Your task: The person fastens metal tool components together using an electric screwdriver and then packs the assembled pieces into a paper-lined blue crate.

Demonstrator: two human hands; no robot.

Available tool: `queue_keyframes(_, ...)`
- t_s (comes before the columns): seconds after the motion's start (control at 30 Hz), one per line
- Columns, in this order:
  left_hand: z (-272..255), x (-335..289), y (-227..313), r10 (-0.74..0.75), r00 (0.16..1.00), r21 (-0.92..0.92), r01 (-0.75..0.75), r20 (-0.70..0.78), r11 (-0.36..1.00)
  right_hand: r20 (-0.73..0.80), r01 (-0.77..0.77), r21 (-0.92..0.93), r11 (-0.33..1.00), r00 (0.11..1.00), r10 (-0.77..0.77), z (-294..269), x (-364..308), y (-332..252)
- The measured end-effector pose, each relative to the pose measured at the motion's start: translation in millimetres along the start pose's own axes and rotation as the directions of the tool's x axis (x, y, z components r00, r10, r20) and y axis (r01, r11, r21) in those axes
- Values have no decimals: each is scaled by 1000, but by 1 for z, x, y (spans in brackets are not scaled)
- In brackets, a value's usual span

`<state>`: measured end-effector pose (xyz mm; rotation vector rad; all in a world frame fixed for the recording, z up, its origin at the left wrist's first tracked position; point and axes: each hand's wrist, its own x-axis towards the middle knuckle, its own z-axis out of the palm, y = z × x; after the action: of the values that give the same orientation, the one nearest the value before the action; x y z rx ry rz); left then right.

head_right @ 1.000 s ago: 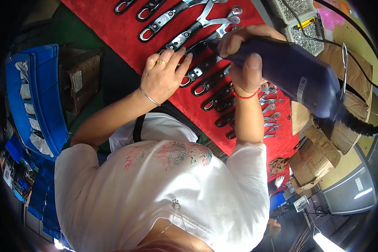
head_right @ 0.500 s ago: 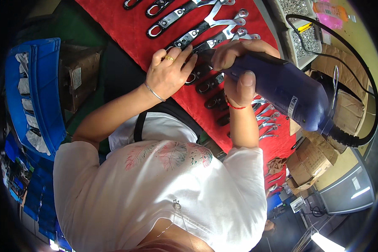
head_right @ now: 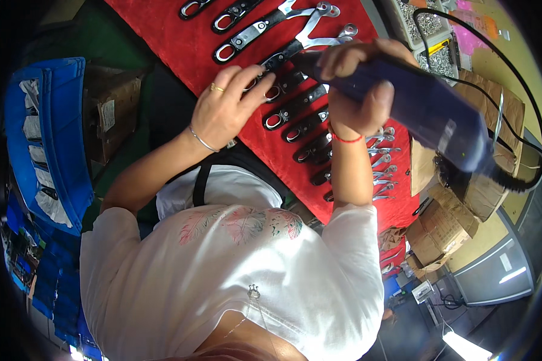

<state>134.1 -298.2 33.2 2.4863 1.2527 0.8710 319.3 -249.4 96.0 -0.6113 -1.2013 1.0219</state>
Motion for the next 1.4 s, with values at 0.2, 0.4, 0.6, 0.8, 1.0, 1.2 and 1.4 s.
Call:
queue_keyframes(0.2,0,-7,-10,-41,991,22,39,131,999,30,-11,-35,999,999,12,-2,2,12)
queue_keyframes(0.4,0,-7,-6,-52,987,30,48,153,998,138,-25,-45,999,990,31,10,3,12)
queue_keyframes(0.6,7,-10,-9,-42,996,79,36,77,996,-54,-94,-31,995,994,92,13,2,9)
queue_keyframes(0.8,9,-12,-11,-24,999,74,22,28,997,66,-88,8,996,994,87,32,-14,3)
queue_keyframes(1.0,10,-14,-13,18,1000,107,-16,-17,994,73,-50,-115,992,996,58,38,-15,8)
queue_keyframes(1.2,7,-13,-12,23,999,103,-19,-35,994,159,-53,-128,990,985,73,46,-11,8)
queue_keyframes(1.4,4,-8,-30,15,1000,-58,-14,25,998,49,-83,-39,996,995,85,34,11,14)
